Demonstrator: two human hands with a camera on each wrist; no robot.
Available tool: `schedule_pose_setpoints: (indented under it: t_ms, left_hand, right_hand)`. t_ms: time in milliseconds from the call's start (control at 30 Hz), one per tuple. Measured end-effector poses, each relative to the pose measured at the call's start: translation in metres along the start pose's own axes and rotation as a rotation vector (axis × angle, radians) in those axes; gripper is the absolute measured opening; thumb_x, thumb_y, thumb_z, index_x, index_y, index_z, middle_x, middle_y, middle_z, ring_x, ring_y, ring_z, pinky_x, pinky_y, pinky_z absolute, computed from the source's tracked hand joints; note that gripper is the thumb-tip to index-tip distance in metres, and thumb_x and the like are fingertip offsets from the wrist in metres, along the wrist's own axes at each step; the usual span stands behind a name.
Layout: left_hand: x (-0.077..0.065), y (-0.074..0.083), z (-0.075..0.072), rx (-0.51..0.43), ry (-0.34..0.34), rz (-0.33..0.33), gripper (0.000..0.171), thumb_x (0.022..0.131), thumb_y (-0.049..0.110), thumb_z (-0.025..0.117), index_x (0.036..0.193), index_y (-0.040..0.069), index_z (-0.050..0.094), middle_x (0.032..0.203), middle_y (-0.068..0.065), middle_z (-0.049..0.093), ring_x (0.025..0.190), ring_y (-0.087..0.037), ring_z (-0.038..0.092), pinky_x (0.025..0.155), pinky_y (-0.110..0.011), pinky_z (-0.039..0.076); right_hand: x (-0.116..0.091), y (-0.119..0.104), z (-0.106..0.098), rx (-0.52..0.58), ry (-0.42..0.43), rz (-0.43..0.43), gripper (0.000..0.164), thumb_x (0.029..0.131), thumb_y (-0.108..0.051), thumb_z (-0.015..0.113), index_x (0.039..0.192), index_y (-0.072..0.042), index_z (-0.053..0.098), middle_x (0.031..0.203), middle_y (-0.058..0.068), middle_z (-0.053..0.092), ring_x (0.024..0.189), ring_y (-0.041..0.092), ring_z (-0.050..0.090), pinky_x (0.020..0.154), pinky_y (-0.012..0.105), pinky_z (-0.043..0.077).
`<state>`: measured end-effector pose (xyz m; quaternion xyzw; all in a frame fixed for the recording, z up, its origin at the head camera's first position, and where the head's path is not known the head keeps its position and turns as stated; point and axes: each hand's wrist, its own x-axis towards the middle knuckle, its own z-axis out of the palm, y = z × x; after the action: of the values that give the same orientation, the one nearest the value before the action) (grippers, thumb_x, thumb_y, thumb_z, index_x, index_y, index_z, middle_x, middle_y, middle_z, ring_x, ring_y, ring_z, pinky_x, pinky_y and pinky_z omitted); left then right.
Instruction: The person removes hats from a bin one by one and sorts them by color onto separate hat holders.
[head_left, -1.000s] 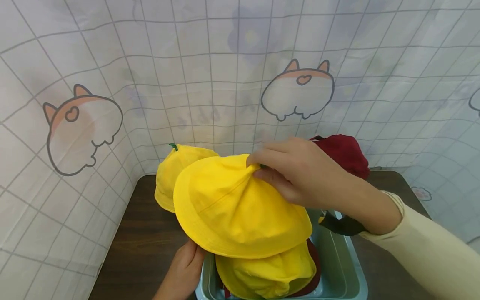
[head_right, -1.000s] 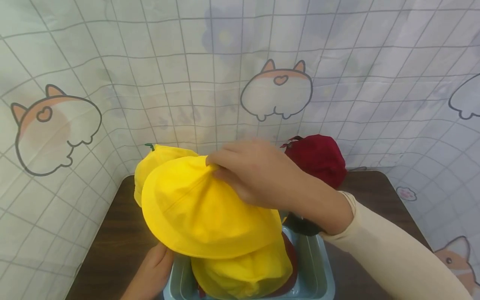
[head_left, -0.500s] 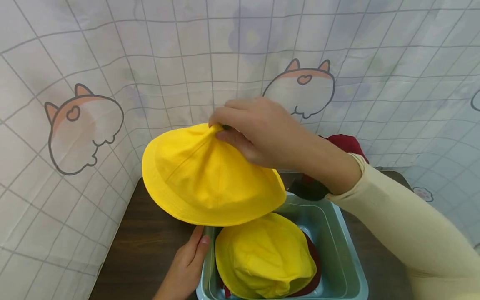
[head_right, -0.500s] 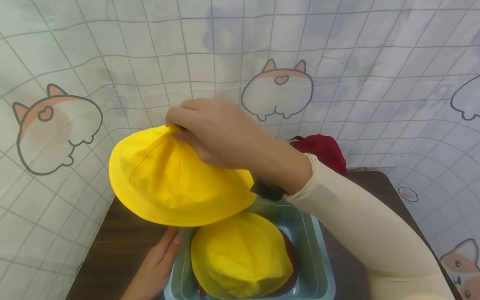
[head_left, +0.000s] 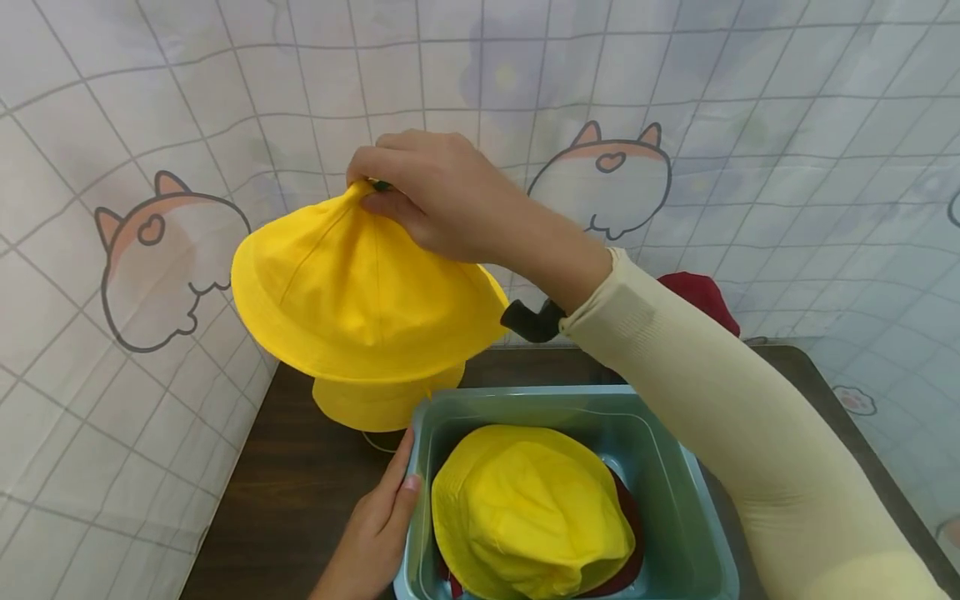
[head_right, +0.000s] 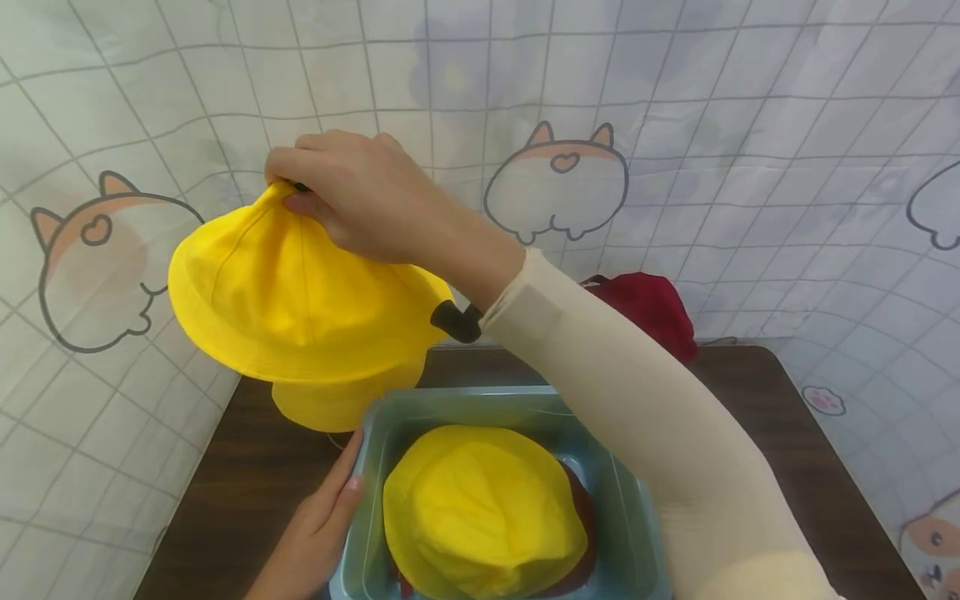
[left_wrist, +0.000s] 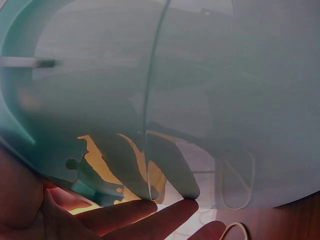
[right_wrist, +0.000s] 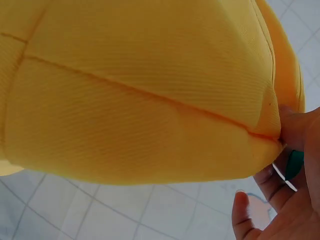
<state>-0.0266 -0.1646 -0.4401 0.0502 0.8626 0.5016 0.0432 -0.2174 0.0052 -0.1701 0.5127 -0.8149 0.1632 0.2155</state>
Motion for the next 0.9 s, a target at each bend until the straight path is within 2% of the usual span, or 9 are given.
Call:
schedule_pose_setpoints:
  t_ms: [167, 400, 667, 900]
  left_hand:
    - [0.0, 0.0, 0.0, -0.008, 0.0, -0.009, 0.054, 0.112, 0.034, 0.038, 0.163, 0.037, 0.019, 0.165, 0.006, 0.032, 0.144, -0.015, 0.042, 0.116, -0.034, 0.039]
    - [0.001, -0.003, 0.001, 0.006, 0.013, 0.01, 0.054, 0.113, 0.032, 0.038, 0.164, 0.034, 0.019, 0.164, 0.005, 0.032, 0.144, -0.015, 0.041, 0.117, -0.034, 0.038]
    - [0.001, -0.003, 0.001, 0.004, 0.013, 0.003, 0.054, 0.113, 0.032, 0.038, 0.163, 0.034, 0.019, 0.164, 0.004, 0.033, 0.144, -0.014, 0.04, 0.117, -0.035, 0.038]
    - [0.001, -0.001, 0.001, -0.023, 0.004, -0.009, 0.054, 0.113, 0.034, 0.037, 0.163, 0.036, 0.018, 0.165, 0.005, 0.031, 0.145, -0.013, 0.04, 0.117, -0.032, 0.038]
  right_hand:
    - [0.017, 0.008, 0.016, 0.005, 0.001, 0.036, 0.021, 0.107, -0.025, 0.053, 0.119, -0.014, 0.067, 0.107, -0.002, 0.068, 0.095, 0.015, 0.057, 0.087, 0.028, 0.047]
    - [0.031, 0.014, 0.044, -0.002, -0.086, 0.147, 0.022, 0.109, -0.028, 0.049, 0.122, -0.023, 0.066, 0.108, -0.006, 0.065, 0.099, 0.013, 0.057, 0.085, 0.029, 0.046]
    - [0.028, 0.017, 0.082, -0.038, -0.165, 0.177, 0.023, 0.108, -0.033, 0.049, 0.125, -0.027, 0.064, 0.113, -0.009, 0.066, 0.101, 0.013, 0.059, 0.081, 0.034, 0.044]
    - [0.023, 0.016, 0.102, -0.08, -0.203, 0.171, 0.024, 0.108, -0.035, 0.05, 0.127, -0.03, 0.064, 0.114, -0.01, 0.066, 0.1, 0.013, 0.058, 0.081, 0.033, 0.044]
